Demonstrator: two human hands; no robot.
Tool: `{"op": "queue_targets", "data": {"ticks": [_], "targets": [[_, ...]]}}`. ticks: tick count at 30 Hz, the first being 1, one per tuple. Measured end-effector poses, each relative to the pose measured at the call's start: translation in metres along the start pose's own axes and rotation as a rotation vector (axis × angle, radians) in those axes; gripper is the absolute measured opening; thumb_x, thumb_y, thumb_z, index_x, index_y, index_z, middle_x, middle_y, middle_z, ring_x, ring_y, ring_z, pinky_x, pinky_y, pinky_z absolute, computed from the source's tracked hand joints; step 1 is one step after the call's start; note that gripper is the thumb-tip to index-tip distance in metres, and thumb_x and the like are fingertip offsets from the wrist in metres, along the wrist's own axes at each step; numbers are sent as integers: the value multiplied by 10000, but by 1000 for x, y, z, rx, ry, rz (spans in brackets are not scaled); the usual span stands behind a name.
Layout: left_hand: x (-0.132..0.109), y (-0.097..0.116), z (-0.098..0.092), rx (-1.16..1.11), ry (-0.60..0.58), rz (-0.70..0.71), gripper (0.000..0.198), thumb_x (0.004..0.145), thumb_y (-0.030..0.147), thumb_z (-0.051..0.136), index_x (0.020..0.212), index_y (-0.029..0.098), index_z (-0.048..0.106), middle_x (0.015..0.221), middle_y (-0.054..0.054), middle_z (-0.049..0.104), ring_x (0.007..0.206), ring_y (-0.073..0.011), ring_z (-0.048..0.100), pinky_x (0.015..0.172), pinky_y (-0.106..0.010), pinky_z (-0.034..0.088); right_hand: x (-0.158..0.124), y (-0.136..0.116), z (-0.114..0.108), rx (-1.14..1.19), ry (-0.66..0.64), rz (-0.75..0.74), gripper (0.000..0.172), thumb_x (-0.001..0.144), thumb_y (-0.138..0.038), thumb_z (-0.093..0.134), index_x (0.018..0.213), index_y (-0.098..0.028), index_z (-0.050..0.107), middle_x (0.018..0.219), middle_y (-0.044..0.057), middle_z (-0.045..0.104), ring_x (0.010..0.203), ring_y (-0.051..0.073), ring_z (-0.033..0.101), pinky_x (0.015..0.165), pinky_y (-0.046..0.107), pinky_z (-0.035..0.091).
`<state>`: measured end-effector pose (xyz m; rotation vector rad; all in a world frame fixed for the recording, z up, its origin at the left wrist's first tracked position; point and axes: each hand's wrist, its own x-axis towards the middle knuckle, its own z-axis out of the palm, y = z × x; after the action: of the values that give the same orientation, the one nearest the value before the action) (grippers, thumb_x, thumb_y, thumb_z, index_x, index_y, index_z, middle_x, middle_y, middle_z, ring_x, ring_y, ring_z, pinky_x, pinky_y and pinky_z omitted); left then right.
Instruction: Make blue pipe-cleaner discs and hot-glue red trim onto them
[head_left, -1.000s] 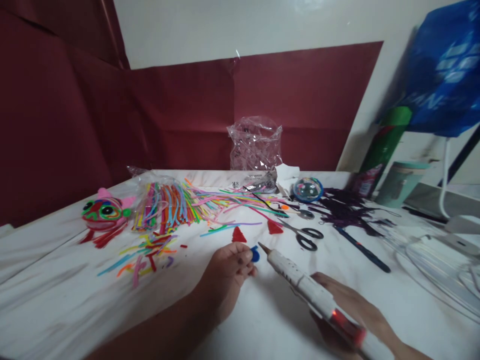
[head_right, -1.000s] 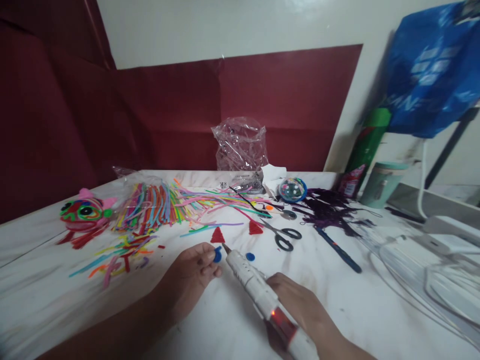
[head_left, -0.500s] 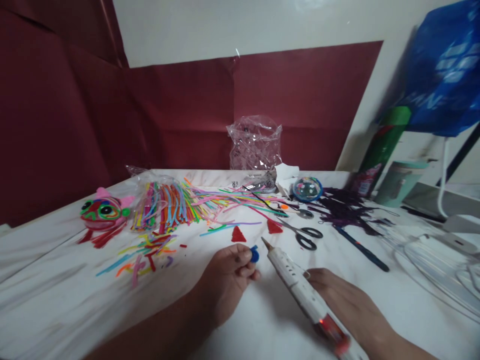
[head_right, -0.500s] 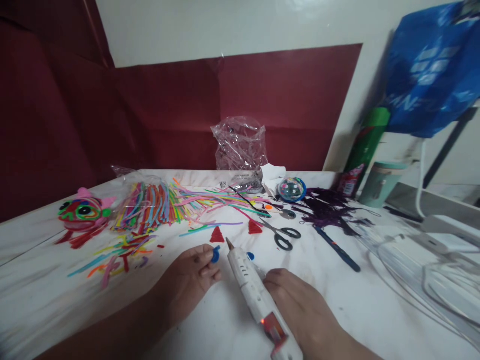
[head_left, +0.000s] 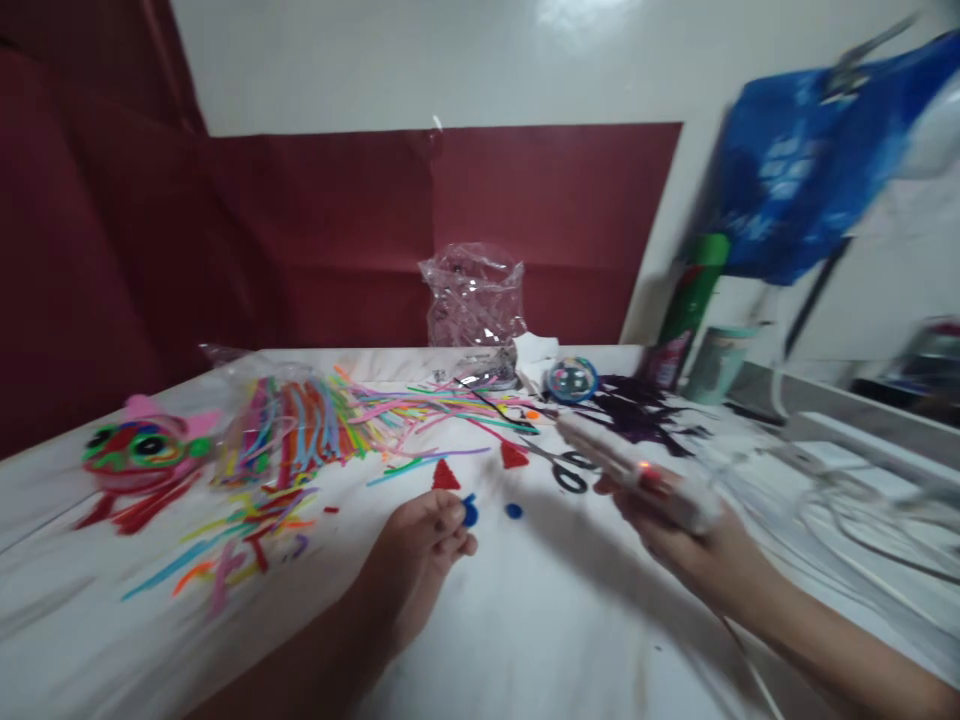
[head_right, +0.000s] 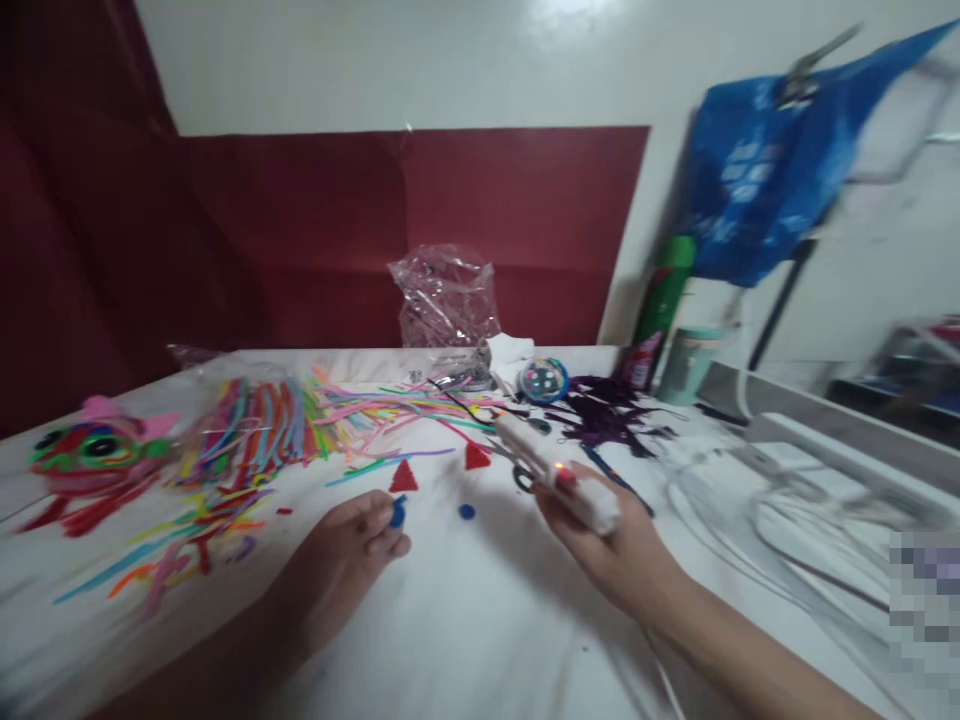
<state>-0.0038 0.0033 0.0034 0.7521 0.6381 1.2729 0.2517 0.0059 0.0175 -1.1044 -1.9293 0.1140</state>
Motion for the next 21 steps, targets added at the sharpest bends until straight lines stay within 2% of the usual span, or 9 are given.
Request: {"op": "queue_targets", "data": {"ticks": [2, 5, 8, 12, 17, 19, 21], "targets": [[1, 1, -1, 37, 26, 9, 207, 628, 216, 742, 583, 131, 559, 522, 64, 419, 491, -57, 357, 576, -248, 358, 4, 12, -7, -152, -103, -98, 137, 839, -254, 459, 743, -212, 546, 637, 30, 613, 537, 164, 567, 496, 266, 471], [3, 1, -1, 84, 60, -6, 239, 587, 244, 771, 561, 136, 560, 510, 65, 417, 494, -63, 364, 579, -254, 371, -5, 41, -17, -441, -215, -260, 82, 793, -231, 475, 757, -189, 536, 760, 100, 622, 708, 216, 581, 615, 320, 481], [1, -1, 0, 134, 79, -29, 258, 545, 260, 790, 539, 137, 563, 510, 57, 434, 510, -74, 389, 577, -254, 376, -26, 67, -26, -596, -248, -215, 116, 802, -259, 479, 735, -180, 531, 704, 103, 599, 670, 229, 562, 567, 327, 460], [-2, -2, 3, 168, 45, -54, 244, 544, 253, 779, 527, 134, 566, 489, 66, 412, 474, -59, 342, 561, -246, 358, -39, 80, -30, -622, -316, -154, 127, 838, -243, 479, 739, -185, 534, 698, 74, 592, 661, 207, 554, 581, 309, 446], [-3, -1, 5, 217, 40, -31, 204, 576, 238, 736, 539, 137, 563, 485, 61, 406, 494, -75, 366, 594, -259, 351, -33, 85, -34, -575, -354, -159, 127, 828, -279, 519, 759, -189, 576, 686, 67, 609, 670, 214, 572, 604, 322, 464], [-4, -1, 4, 232, 19, -22, 192, 602, 251, 711, 552, 144, 561, 457, 69, 378, 493, -82, 366, 615, -267, 344, -31, 87, -41, -482, -346, -171, 120, 783, -322, 587, 788, -205, 610, 692, 61, 632, 665, 212, 594, 612, 319, 485], [-6, -1, 4, 275, 14, -9, 186, 620, 259, 688, 559, 144, 555, 462, 60, 404, 507, -90, 375, 620, -270, 325, -28, 86, -47, -324, -254, -158, 178, 657, -308, 707, 814, -240, 654, 751, 63, 679, 694, 221, 626, 636, 318, 504]]}}
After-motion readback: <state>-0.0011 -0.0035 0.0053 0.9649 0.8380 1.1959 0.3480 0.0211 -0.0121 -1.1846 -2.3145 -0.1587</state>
